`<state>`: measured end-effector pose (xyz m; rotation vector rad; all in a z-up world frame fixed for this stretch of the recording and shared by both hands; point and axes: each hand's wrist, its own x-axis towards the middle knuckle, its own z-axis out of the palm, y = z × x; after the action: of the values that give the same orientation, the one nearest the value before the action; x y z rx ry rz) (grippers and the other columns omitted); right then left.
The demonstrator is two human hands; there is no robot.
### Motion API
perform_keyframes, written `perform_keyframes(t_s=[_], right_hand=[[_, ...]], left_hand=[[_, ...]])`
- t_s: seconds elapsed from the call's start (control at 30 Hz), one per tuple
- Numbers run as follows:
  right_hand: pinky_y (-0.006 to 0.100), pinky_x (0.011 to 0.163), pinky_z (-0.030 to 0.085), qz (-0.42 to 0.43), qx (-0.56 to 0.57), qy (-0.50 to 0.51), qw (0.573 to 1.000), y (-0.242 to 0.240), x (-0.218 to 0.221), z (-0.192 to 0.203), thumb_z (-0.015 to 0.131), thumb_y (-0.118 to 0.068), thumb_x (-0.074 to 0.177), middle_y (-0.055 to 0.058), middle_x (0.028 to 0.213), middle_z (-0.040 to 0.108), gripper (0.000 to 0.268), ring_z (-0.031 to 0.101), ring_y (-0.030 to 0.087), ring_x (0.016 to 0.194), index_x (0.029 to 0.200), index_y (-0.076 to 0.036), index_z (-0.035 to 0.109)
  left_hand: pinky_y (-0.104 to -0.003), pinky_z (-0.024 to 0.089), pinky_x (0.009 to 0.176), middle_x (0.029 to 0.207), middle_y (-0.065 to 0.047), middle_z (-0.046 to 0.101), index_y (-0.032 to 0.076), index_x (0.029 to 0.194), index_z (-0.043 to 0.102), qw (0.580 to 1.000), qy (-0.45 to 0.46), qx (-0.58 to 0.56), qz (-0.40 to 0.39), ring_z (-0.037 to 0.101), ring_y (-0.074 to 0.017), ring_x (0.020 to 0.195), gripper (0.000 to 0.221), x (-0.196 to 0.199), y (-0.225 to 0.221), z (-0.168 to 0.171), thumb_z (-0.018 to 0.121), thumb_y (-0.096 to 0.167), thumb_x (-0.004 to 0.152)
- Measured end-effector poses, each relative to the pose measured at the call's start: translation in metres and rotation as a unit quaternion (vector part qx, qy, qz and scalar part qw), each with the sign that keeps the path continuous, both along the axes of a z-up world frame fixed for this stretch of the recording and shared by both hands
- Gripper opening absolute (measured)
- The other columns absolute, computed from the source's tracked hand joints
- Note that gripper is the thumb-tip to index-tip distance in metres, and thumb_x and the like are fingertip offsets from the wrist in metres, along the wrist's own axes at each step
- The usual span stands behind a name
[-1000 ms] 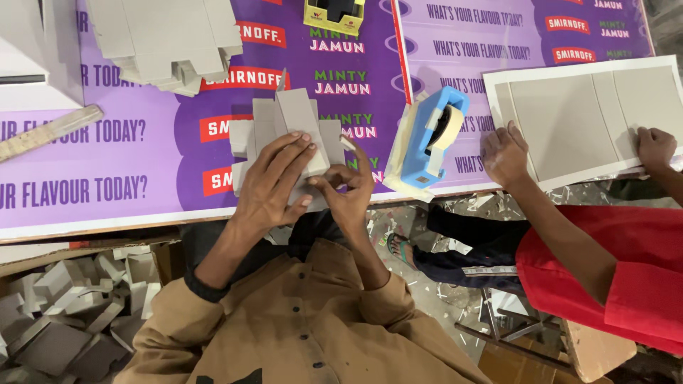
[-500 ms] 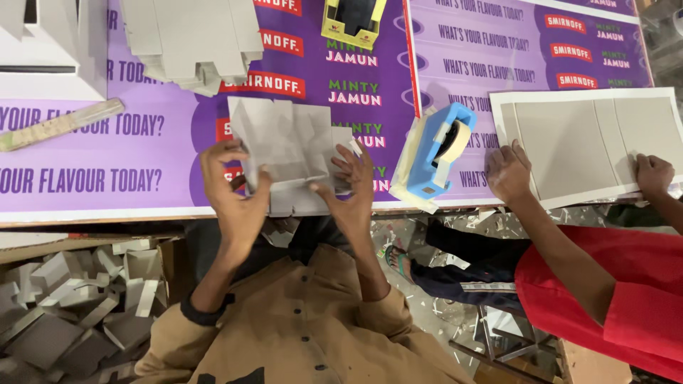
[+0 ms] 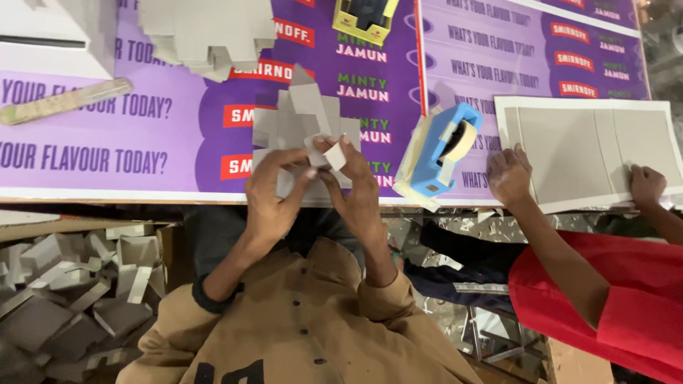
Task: The person folds flat white cardboard pieces into small box shapes and secures the edges with adhesive tape from a blue dispenser. The person repeatedly picks up a piece, folds the flaps, applies tape, and places the finished box on the table.
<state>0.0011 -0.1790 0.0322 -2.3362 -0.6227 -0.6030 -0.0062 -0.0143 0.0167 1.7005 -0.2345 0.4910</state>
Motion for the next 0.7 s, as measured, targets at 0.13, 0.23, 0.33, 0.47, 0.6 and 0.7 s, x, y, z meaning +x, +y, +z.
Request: perform_keyframes(t_s=[0.13, 0.23, 0.33, 0.47, 0.6, 0.7], right_hand=[[0.038, 0.115, 0.052, 0.070, 0.143, 0.041, 0.986, 0.005, 0.005, 0.001, 0.073, 0.006, 0.097, 0.010, 0.147, 0.063, 0.075, 0.061, 0.029, 0.139, 0.158, -0.009, 0.032], [0.039, 0.114, 0.049, 0.051, 0.144, 0.014, 0.988, 0.001, -0.002, -0.005, 0.076, 0.006, 0.092, 0.012, 0.145, 0.061, 0.067, 0.059, 0.030, 0.138, 0.150, -0.004, 0.043], [0.038, 0.104, 0.053, 0.031, 0.231, 0.016, 0.972, -0.004, -0.008, -0.014, 0.076, 0.008, 0.089, 0.017, 0.135, 0.064, 0.045, 0.062, 0.027, 0.128, 0.131, -0.001, 0.062], [0.030, 0.081, 0.063, 0.014, 0.369, 0.114, 0.922, 0.000, -0.012, -0.027, 0.067, 0.008, 0.094, 0.015, 0.107, 0.075, 0.024, 0.076, 0.018, 0.096, 0.116, 0.001, 0.075], [0.027, 0.066, 0.064, 0.026, 0.371, 0.140, 0.918, 0.010, -0.011, -0.026, 0.070, 0.006, 0.100, 0.018, 0.099, 0.077, 0.031, 0.077, 0.020, 0.082, 0.131, 0.004, 0.068], [0.022, 0.069, 0.057, 0.014, 0.354, 0.141, 0.924, 0.019, -0.012, -0.019, 0.072, 0.001, 0.096, 0.009, 0.077, 0.073, 0.073, 0.070, 0.011, 0.068, 0.157, 0.000, 0.032]], left_hand=[[-0.033, 0.057, 0.079, 0.098, -0.010, 0.075, 0.001, 0.103, 0.074, 0.999, -0.040, -0.012, -0.009, 0.074, -0.0232, 0.091, 0.015, 0.010, 0.001, 0.008, 0.079, -0.002, 0.088], [-0.032, 0.058, 0.077, 0.096, -0.009, 0.076, 0.003, 0.101, 0.075, 0.999, -0.040, -0.017, -0.015, 0.075, -0.0218, 0.088, 0.014, 0.011, 0.002, 0.004, 0.076, -0.005, 0.089], [-0.034, 0.060, 0.077, 0.095, -0.008, 0.076, 0.004, 0.099, 0.077, 1.000, -0.021, -0.001, -0.024, 0.076, -0.0217, 0.089, 0.012, 0.015, 0.003, -0.001, 0.078, -0.003, 0.090], [-0.047, 0.054, 0.096, 0.126, -0.022, 0.065, 0.000, 0.097, 0.068, 0.979, -0.187, 0.082, -0.025, 0.063, -0.0399, 0.118, 0.014, 0.025, 0.009, -0.008, 0.077, 0.000, 0.087], [-0.051, 0.053, 0.110, 0.136, -0.014, 0.066, 0.000, 0.106, 0.061, 0.974, -0.177, 0.067, -0.122, 0.061, -0.0378, 0.133, 0.012, 0.039, 0.018, -0.017, 0.063, 0.005, 0.096], [-0.053, 0.049, 0.110, 0.140, -0.014, 0.064, 0.002, 0.111, 0.053, 0.971, -0.185, 0.080, -0.129, 0.059, -0.0370, 0.134, 0.016, 0.039, 0.021, -0.026, 0.059, 0.013, 0.099]])
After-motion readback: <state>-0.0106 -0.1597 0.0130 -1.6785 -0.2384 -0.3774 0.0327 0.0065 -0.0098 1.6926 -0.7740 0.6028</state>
